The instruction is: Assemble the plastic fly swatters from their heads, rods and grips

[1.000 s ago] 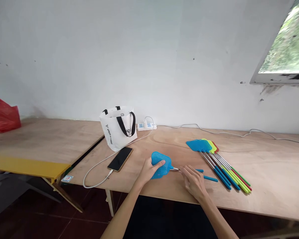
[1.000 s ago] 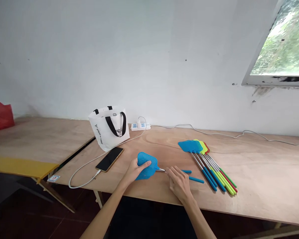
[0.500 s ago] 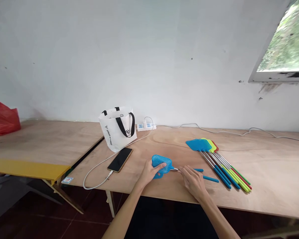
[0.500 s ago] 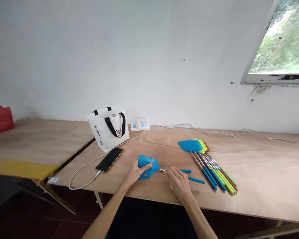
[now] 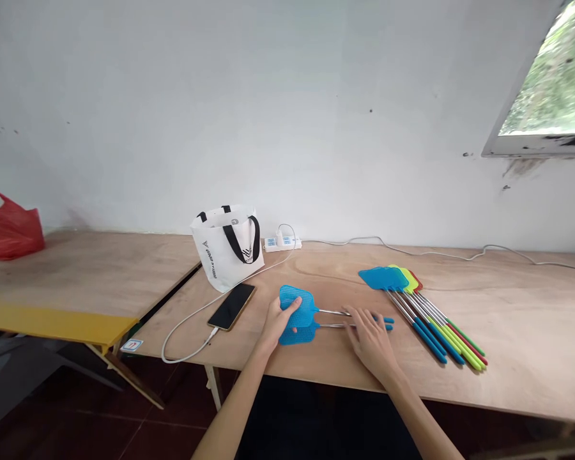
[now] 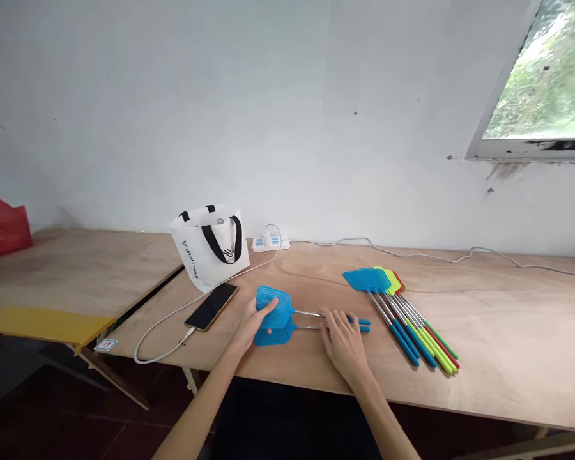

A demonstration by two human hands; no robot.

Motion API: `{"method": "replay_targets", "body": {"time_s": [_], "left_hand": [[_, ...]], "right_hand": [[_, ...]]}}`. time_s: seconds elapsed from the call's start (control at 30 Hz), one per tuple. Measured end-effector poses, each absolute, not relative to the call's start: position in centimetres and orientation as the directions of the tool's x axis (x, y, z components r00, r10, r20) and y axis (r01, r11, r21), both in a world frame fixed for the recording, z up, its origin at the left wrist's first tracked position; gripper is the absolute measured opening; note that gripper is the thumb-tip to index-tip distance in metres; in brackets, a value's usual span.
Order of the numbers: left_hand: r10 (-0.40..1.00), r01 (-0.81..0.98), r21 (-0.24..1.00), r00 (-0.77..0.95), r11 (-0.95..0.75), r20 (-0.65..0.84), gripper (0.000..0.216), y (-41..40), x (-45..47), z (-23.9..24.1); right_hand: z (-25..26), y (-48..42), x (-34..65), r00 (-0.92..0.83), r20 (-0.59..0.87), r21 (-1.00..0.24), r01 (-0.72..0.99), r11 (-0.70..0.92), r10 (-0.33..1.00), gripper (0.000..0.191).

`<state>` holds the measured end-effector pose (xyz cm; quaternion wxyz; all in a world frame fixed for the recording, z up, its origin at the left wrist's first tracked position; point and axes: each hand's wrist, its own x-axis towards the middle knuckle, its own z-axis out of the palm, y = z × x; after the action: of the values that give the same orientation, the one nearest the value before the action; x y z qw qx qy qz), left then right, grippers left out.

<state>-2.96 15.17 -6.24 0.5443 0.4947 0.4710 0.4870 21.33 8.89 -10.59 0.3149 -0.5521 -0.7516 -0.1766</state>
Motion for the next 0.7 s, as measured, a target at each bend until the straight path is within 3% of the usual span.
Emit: {"method": "replay_targets", "body": {"time_s": [0.23, 0.33, 0.5, 0.6, 0.7], "left_hand": [[0.994, 0.014, 1.0, 0.11, -0.006, 0.005, 0.051, 16.8, -5.6, -7.6], [0.989, 0.213, 0.973, 0.131, -0.093, 0.066, 0.064, 17.4, -5.9, -9.2], [0.954, 0.546, 0.784, 0.206, -0.296, 0.216, 0.075, 18.0, -5.7, -11.1], [0.946, 0.642, 0.694, 0.222, -0.324, 0.236, 0.07, 17.7, -5.6, -10.9], [0.935, 0.727, 0.588, 0.277, -0.354, 0.22, 0.069, 17.1, -5.7, -10.1]], "right_hand": [[-12.1, 10.1, 26.4, 0.08, 0.638, -0.175, 0.984, 0.043, 0.766, 0.039], [-12.5, 10.3, 28.4, 0.126, 0.528, -0.208, 0.978, -0.016, 0.84, 0.035], [-12.4, 10.3, 29.1, 0.156, 0.429, -0.23, 0.971, -0.06, 0.89, 0.036], [-11.8, 10.0, 28.7, 0.112, 0.429, -0.279, 0.96, 0.014, 0.896, 0.037], [-10.9, 9.7, 28.3, -0.079, 0.401, -0.331, 0.916, 0.224, 0.913, 0.039]]}}
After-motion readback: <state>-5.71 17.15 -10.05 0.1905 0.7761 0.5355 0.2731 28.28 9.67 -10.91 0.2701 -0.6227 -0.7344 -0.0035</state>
